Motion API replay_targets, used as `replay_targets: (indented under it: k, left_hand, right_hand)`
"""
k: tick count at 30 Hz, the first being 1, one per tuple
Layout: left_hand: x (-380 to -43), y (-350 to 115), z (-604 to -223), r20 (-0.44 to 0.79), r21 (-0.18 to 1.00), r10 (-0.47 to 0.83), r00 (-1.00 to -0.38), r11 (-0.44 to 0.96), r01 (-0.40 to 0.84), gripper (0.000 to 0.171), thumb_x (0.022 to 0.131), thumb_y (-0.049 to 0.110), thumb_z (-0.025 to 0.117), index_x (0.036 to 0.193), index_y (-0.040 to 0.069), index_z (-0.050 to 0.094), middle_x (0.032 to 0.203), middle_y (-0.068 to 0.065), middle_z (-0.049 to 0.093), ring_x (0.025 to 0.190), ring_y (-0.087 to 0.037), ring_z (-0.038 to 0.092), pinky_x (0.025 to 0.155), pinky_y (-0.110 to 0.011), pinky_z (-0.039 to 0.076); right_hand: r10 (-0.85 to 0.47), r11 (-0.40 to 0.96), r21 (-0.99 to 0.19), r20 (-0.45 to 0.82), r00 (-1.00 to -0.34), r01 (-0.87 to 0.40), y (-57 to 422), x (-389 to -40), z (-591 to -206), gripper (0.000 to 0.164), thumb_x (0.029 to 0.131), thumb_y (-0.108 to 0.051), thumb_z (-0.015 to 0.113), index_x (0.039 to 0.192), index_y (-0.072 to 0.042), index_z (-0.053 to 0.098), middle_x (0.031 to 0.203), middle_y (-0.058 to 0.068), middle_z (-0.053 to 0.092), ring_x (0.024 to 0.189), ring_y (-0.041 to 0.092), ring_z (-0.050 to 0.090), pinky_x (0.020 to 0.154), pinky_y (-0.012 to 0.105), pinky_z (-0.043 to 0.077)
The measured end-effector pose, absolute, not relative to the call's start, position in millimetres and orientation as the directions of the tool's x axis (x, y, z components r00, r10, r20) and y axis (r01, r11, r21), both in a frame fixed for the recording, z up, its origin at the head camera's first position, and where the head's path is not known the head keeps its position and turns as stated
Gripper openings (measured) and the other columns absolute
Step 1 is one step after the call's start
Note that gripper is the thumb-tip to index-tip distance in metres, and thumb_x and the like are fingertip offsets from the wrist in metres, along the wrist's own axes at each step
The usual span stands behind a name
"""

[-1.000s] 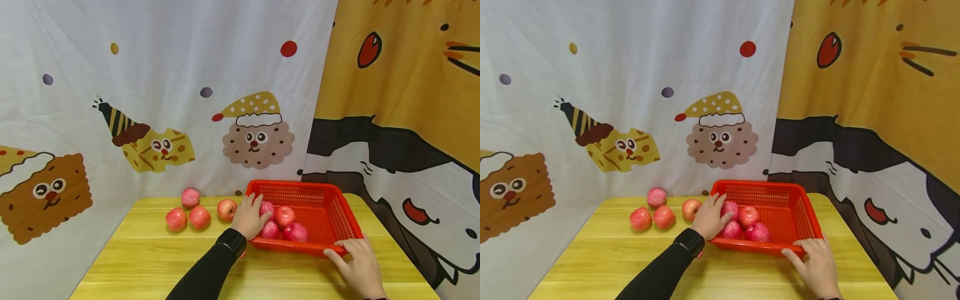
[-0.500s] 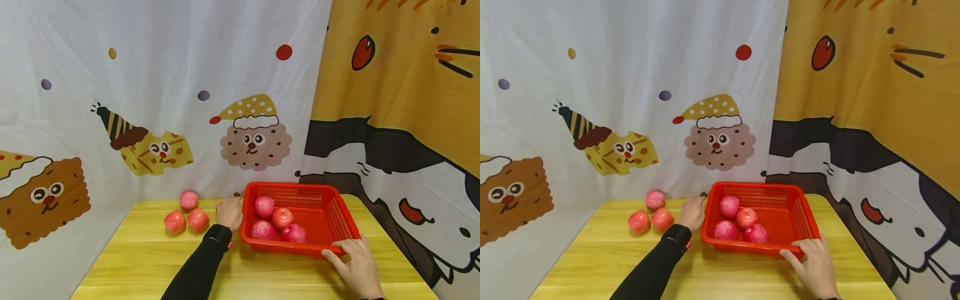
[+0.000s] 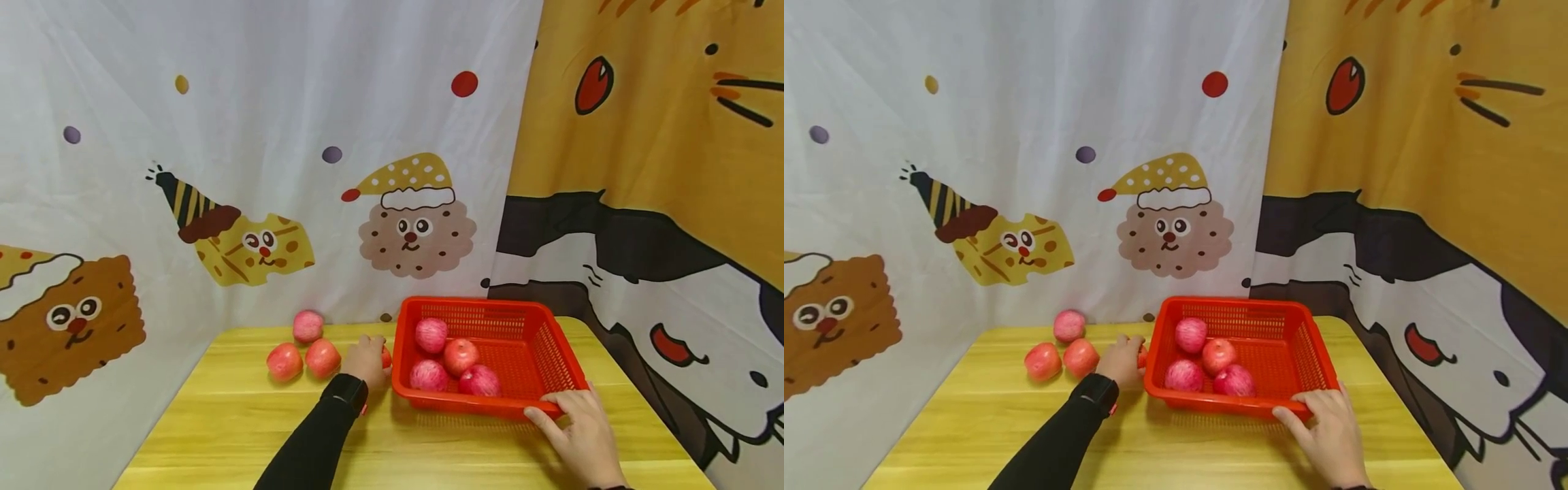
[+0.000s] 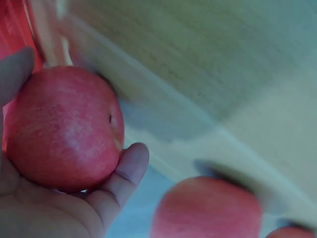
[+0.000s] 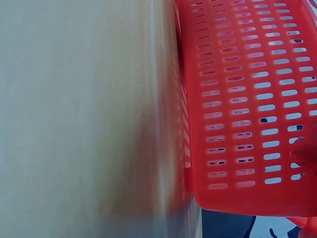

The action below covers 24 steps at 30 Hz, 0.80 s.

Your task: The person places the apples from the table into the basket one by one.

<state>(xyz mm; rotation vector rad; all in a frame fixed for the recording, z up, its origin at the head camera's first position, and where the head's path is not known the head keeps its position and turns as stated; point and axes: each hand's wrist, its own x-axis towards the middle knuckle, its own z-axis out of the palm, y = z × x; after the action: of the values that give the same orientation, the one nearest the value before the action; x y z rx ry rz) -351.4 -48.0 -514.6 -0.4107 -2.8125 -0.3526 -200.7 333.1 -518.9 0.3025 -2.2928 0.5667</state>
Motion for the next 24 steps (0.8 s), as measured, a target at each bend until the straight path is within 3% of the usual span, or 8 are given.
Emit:
replay_targets:
  k: [3,6,15,20,24]
  left_hand:
    - [-335.4,-49.7,-513.0,0.353,0.097,0.347,-0.869,0.910,0.402,0.066,0.070,0.037,0.085,0.124,0.008,0.062,0.103,-0.017,0.058,0.079,-0.036,0.056,0.071,-0.046,0.054]
    - [-315.5,-55.7,-513.0,0.371,0.074,0.391,-0.842,0.891,0.447,0.071,0.066,0.034,0.089,0.125,0.007,0.060,0.104,-0.016,0.056,0.080,-0.034,0.054,0.068,-0.043,0.053]
    - [-264.1,-79.5,-509.6,0.273,0.265,0.428,-0.862,0.828,0.495,0.075,0.074,0.036,0.085,0.136,0.009,0.053,0.117,-0.017,0.052,0.088,-0.031,0.057,0.070,-0.045,0.054]
    - [-246.3,-80.4,-500.6,0.417,0.381,0.267,-0.869,0.817,0.433,0.076,0.076,0.035,0.085,0.139,0.008,0.050,0.122,-0.019,0.049,0.099,-0.032,0.055,0.080,-0.047,0.054]
    - [-241.9,-59.5,-474.9,0.600,0.478,0.138,-0.788,0.728,0.491,0.080,0.078,0.034,0.084,0.143,0.007,0.045,0.131,-0.019,0.044,0.111,-0.031,0.051,0.090,-0.050,0.051]
  right_hand:
    - [-0.053,0.877,-0.300,0.715,-0.697,-0.375,333.3,-200.3,-520.0,0.030,0.071,-0.038,0.087,0.083,-0.015,0.070,0.081,0.001,0.069,0.088,0.022,0.048,0.099,0.057,0.028]
    - [-0.057,0.874,-0.303,0.713,-0.699,-0.381,332.5,-199.7,-520.0,0.030,0.071,-0.039,0.087,0.083,-0.016,0.070,0.081,0.002,0.069,0.087,0.022,0.049,0.100,0.058,0.027]
    - [-0.030,0.878,-0.323,0.700,-0.713,-0.354,330.6,-198.0,-515.5,0.033,0.069,-0.039,0.088,0.082,-0.014,0.070,0.081,0.003,0.069,0.087,0.024,0.048,0.088,0.053,0.032]
    - [-0.029,0.874,-0.331,0.694,-0.719,-0.355,331.1,-198.0,-513.9,0.032,0.069,-0.038,0.087,0.082,-0.013,0.071,0.081,0.003,0.070,0.088,0.024,0.048,0.088,0.053,0.033]
    - [-0.024,0.873,-0.340,0.688,-0.725,-0.351,331.2,-198.0,-514.1,0.032,0.069,-0.038,0.088,0.083,-0.013,0.071,0.081,0.003,0.069,0.088,0.024,0.048,0.087,0.052,0.033]
